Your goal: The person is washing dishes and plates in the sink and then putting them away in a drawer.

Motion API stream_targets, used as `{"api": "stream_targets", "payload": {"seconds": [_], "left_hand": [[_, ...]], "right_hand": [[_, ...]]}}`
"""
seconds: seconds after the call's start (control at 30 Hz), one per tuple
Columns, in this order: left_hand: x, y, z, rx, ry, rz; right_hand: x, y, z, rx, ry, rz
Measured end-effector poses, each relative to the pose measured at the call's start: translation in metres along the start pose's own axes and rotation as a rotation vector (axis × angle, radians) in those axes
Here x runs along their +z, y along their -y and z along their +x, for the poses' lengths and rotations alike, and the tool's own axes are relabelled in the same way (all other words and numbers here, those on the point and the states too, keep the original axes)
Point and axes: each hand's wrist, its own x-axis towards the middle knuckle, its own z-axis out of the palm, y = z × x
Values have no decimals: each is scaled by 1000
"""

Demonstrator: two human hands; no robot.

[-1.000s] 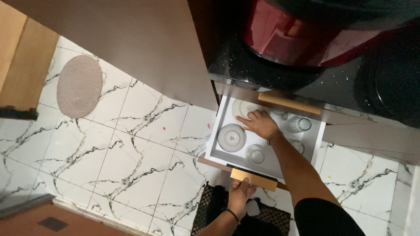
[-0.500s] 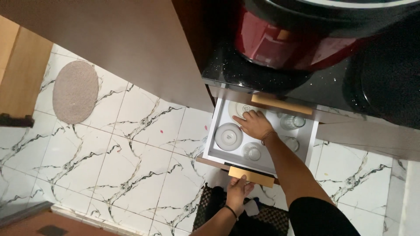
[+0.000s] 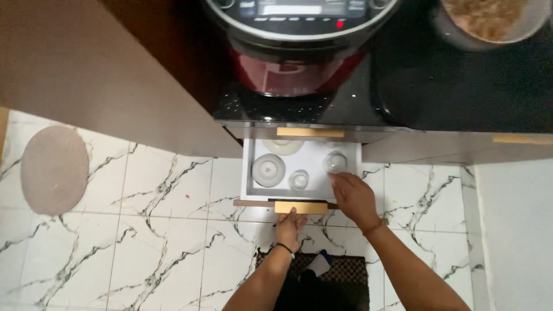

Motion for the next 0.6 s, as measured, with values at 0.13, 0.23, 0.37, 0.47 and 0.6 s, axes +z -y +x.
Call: {"api": "stream_targets", "payload": {"seconds": [0.13,0.23,0.37,0.47,0.6], "left_hand": [[7,-14,36,0,-44,47],[11,-23,78,-40,-108,20],[31,-48,95,16,-35,104],[46,-68,110,-7,-44,117],[62,-90,127,-25,-4,141]], "right_hand": [[-49,-16,-110,385,216,-37],[-73,-4,-176,671,423,-33],[-84,24,-252,880,484,27],[-84,31,-293,932,448,73],[-113,68,-279,1213,556,92]]}}
